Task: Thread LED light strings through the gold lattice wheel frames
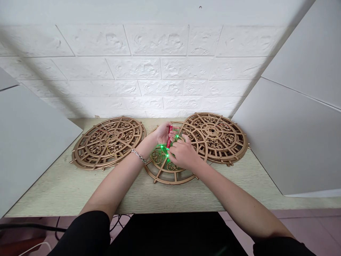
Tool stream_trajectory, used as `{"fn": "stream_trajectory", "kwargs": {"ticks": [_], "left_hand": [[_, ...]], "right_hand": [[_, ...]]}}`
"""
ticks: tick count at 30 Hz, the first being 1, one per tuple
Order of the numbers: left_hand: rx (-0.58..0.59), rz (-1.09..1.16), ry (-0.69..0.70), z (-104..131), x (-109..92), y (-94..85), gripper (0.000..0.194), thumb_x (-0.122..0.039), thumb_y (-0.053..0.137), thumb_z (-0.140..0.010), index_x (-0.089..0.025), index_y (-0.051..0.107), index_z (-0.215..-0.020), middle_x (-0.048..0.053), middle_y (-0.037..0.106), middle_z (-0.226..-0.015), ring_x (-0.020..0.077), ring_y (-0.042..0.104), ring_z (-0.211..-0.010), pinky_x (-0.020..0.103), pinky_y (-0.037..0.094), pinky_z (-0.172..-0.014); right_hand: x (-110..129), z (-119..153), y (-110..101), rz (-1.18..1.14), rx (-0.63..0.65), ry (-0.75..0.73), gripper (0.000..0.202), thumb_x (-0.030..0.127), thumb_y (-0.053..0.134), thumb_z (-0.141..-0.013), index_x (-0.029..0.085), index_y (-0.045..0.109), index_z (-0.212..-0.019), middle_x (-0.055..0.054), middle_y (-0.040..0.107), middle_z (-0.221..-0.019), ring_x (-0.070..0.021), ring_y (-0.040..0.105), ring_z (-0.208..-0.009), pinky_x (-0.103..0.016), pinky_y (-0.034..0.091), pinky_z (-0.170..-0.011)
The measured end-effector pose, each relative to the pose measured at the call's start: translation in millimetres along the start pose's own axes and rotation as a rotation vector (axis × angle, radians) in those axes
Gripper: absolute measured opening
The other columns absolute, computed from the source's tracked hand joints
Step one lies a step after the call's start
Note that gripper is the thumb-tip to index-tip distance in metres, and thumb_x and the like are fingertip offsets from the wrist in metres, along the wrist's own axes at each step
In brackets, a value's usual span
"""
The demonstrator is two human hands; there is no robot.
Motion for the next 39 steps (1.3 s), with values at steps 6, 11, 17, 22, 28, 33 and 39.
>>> {"fn": "stream_trajectory", "kwargs": {"ticks": [6,11,17,22,28,33,39], "left_hand": [[0.011,0.011,-0.008,-0.8,0.6,0.2,0.010,-0.015,0.038,-0.072,-0.014,0.048,-0.071,-0.005,0.031,-0.043,0.0085,0.033,-0.030,0.018,0.032,-0.030],[0.017,0.027,-0.013,-1.5,0.9,-0.1,0.009,-0.014,0.040,-0.071,-0.014,0.048,-0.071,-0.005,0.031,-0.044,0.0088,0.033,-0.030,0.018,0.032,-0.030],[0.010,0.034,-0.005,0.4,0.9,1.0,0.009,-0.015,0.039,-0.072,-0.014,0.048,-0.071,-0.005,0.031,-0.044,0.0087,0.034,-0.030,0.018,0.032,-0.030],[0.015,0.037,-0.021,-0.2,2.4,1.2,0.009,-0.015,0.039,-0.071,-0.014,0.048,-0.071,-0.005,0.031,-0.044,0.0090,0.034,-0.030,0.018,0.032,-0.030],[0.013,0.032,-0.016,-1.2,2.0,0.5,0.010,-0.015,0.039,-0.071,-0.014,0.048,-0.071,-0.005,0.031,-0.044,0.0087,0.034,-0.031,0.018,0.032,-0.031],[0.020,0.046,-0.016,-1.4,2.4,0.6,0.008,-0.015,0.040,-0.072,-0.014,0.047,-0.072,-0.005,0.032,-0.045,0.0089,0.034,-0.031,0.018,0.033,-0.031],[0.004,0.046,-0.016,-1.2,1.8,-0.8,0.009,-0.015,0.038,-0.074,-0.014,0.047,-0.071,-0.004,0.032,-0.045,0.0085,0.034,-0.032,0.018,0.033,-0.032]], "right_hand": [[0.7,0.7,0.6,-0.012,-0.014,-0.019,0.030,0.022,0.044,-0.083,0.017,0.067,-0.064,-0.002,0.062,-0.063,-0.0144,0.050,-0.070,-0.039,0.011,-0.101],[-1.3,1.2,0.9,-0.006,-0.008,-0.006,0.029,0.022,0.045,-0.082,0.018,0.067,-0.064,-0.002,0.063,-0.064,-0.0149,0.050,-0.070,-0.040,0.012,-0.102],[-2.2,0.4,-0.6,-0.024,-0.015,-0.011,0.030,0.022,0.044,-0.083,0.017,0.067,-0.065,-0.003,0.064,-0.064,-0.0148,0.051,-0.070,-0.041,0.011,-0.102],[-0.9,-0.4,0.1,-0.032,-0.005,-0.029,0.030,0.022,0.043,-0.083,0.017,0.066,-0.065,-0.003,0.064,-0.064,-0.0144,0.052,-0.070,-0.039,0.013,-0.101],[-1.6,0.0,1.3,-0.025,0.009,-0.026,0.028,0.021,0.044,-0.082,0.017,0.065,-0.064,-0.003,0.064,-0.064,-0.0149,0.052,-0.070,-0.039,0.013,-0.101],[-1.8,0.1,1.3,-0.009,0.001,-0.030,0.030,0.021,0.042,-0.083,0.017,0.066,-0.064,-0.003,0.064,-0.063,-0.0145,0.052,-0.068,-0.039,0.014,-0.100],[-2.3,-0.4,1.9,0.016,-0.002,-0.020,0.030,0.021,0.043,-0.082,0.016,0.066,-0.064,-0.004,0.064,-0.062,-0.0148,0.052,-0.067,-0.039,0.015,-0.099]]}}
Point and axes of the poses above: each hand's wrist, its own z-axis away from the middle knuckle, its own y-axis out of the palm, x = y × z, the point moved 10 cm from there along -z, towards the middle knuckle
